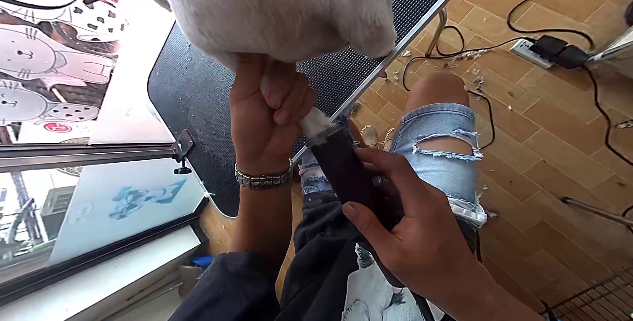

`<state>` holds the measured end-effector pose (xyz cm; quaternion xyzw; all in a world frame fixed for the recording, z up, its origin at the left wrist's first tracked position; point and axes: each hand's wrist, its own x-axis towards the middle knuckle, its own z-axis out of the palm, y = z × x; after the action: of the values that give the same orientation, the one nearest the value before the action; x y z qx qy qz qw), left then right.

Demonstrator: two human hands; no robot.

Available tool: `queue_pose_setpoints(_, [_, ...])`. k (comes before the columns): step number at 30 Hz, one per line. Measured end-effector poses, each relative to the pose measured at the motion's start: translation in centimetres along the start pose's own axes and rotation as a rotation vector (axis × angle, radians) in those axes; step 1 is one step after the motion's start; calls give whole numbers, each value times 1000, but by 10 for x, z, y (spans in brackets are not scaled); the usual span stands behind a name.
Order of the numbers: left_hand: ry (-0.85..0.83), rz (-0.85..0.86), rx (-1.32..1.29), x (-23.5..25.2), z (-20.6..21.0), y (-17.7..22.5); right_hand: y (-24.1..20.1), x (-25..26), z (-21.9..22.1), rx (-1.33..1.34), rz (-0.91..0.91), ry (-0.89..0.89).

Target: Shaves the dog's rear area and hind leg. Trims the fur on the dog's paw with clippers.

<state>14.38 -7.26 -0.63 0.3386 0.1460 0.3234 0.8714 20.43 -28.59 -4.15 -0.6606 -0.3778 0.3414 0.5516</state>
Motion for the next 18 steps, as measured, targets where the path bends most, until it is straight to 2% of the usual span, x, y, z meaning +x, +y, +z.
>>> queue_pose_setpoints(8, [10,34,-3,0,1,1,3,-5,-2,-82,-6,26])
queue_pose_setpoints(12, [17,33,10,0,3,3,-2,2,-4,12,15,-1])
queue_pose_setpoints(18, [-28,-31,9,-2,-2,11,-4,9,-9,227,163,-135])
